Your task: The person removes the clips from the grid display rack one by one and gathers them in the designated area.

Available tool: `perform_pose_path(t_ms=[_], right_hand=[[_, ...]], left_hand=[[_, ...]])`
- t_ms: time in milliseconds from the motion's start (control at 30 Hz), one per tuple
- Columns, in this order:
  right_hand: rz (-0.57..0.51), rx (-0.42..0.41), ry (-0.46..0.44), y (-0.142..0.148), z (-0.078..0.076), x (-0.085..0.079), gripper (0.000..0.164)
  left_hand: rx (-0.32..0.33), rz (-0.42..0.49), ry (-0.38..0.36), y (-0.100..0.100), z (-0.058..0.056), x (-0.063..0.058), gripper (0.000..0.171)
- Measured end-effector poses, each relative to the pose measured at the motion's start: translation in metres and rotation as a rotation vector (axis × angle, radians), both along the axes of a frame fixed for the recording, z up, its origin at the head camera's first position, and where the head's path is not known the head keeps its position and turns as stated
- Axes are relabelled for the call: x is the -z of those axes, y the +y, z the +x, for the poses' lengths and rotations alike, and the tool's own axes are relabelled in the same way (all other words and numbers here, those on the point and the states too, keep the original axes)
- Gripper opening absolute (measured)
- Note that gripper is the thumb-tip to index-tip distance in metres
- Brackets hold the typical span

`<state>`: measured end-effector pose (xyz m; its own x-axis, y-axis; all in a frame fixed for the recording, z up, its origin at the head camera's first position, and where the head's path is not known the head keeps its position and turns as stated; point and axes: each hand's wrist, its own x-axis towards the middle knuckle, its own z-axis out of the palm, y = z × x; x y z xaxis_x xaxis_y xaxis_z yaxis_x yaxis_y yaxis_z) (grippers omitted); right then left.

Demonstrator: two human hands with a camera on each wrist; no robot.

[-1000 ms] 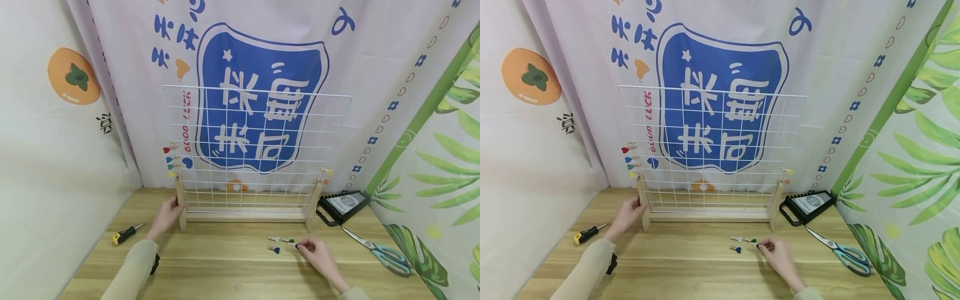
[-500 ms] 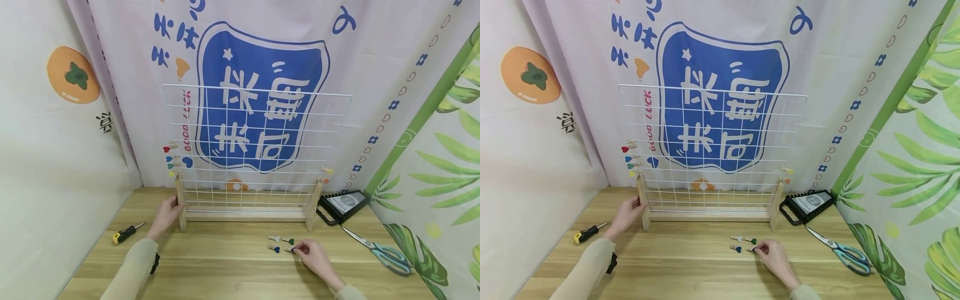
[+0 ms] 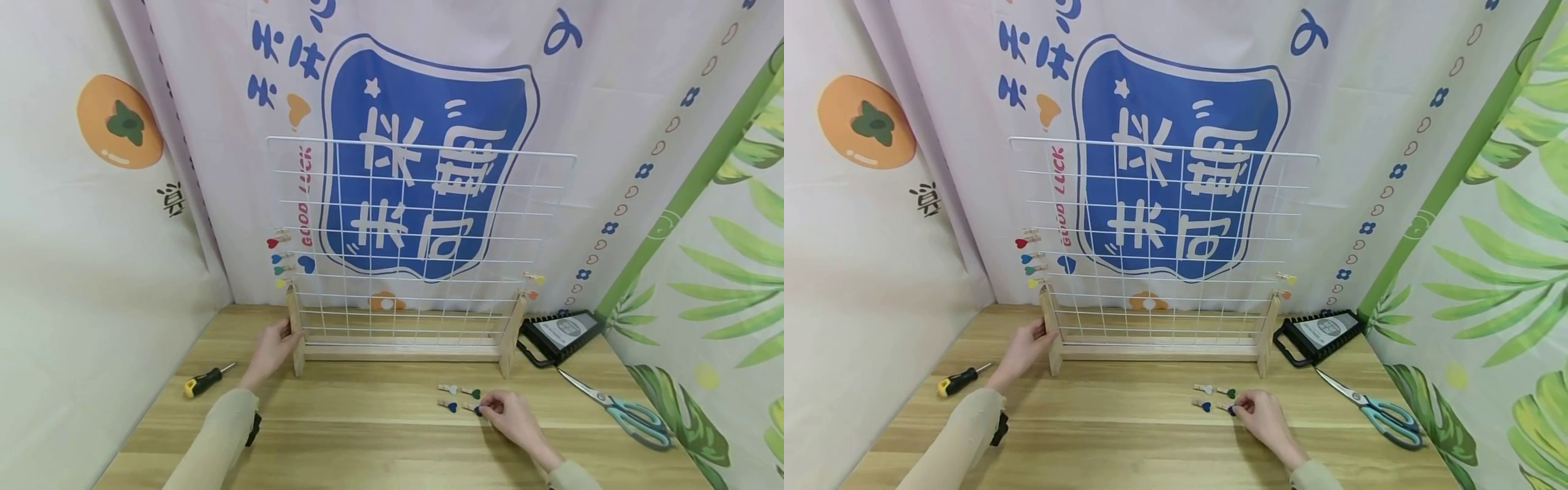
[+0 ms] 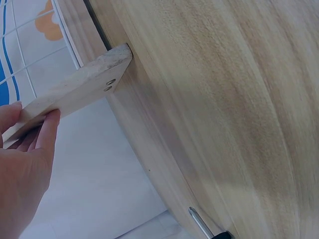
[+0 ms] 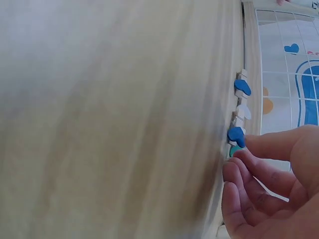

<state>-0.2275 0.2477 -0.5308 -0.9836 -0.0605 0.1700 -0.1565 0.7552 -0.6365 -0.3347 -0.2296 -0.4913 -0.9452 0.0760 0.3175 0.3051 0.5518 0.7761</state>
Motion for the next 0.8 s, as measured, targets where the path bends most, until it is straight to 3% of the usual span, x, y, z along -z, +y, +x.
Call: perform_pose_path(t_ms=[133, 267, 533, 800], right_hand=[[-0.018, 0.012, 0.006, 0.005, -0.003, -0.007, 0.003], [-0.032, 0.047, 0.105, 0.010, -0.009, -0.024, 0.006], [0.008, 0.129, 0.350, 0.037, -0.030, -0.077, 0.009], [-0.060, 0.268, 0.426, 0.064, -0.053, -0.130, 0.021]], left_hand=[[0.001, -0.001, 0.003, 0.000, 0.000, 0.000, 0.032], [-0.006, -0.010, 0.002, 0.000, 0.000, 0.001, 0.031], [-0.020, -0.027, 0.012, 0.000, -0.001, 0.001, 0.030], [-0.021, -0.036, 0.007, 0.000, 0.001, 0.001, 0.031]])
